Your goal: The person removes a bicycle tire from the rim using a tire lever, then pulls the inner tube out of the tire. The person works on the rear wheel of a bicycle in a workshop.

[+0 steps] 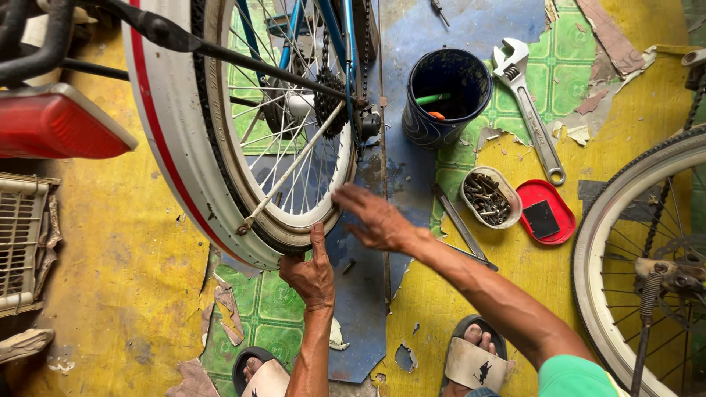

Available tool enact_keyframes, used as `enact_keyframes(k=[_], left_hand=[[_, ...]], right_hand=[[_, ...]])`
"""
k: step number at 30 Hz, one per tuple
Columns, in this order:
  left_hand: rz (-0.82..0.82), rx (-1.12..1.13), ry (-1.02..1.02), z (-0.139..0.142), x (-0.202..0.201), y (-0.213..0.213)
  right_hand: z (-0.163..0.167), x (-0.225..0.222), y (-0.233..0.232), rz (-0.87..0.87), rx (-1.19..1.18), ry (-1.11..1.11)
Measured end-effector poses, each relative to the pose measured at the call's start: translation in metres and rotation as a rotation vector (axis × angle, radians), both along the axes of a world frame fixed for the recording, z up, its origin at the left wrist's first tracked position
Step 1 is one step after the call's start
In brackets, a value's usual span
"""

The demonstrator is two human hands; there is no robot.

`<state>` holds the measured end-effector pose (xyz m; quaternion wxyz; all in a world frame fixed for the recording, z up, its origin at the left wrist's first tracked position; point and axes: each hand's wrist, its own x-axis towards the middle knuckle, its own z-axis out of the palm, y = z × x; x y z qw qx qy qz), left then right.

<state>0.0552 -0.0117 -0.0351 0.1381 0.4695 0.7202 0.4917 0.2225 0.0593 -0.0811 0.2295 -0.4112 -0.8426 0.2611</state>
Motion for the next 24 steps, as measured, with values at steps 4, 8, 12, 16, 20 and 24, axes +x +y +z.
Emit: enact_keyframes(k=[4, 8, 12, 16, 20, 24], left_hand=[[0.013, -0.009, 0.011, 0.007, 0.001, 0.002], [0.008, -0.008, 0.058, 0.013, 0.004, 0.003], [-0.016, -0.008, 0.050, 0.019, 0.005, 0.009], [-0.027, 0.065, 0.026, 0.026, -0.005, 0.010], [-0.034, 0.127, -0.030, 0.025, -0.016, 0.007], [-0.034, 0.118, 0.082, 0.014, -0.022, 0.007]], right_hand=[[-0.006, -0.011, -0.012, -0.080, 0.142, 0.093], [-0.020, -0.010, 0.007, -0.027, 0.235, 0.132], [-0.021, -0.008, 0.020, 0.061, 0.410, 0.105], [-0.018, -0.023, 0.011, 0.030, 0.473, 0.120], [-0.016, -0.034, 0.002, -0.050, 0.404, 0.217], [-0.013, -0.034, 0.001, -0.020, 0.352, 0.179]])
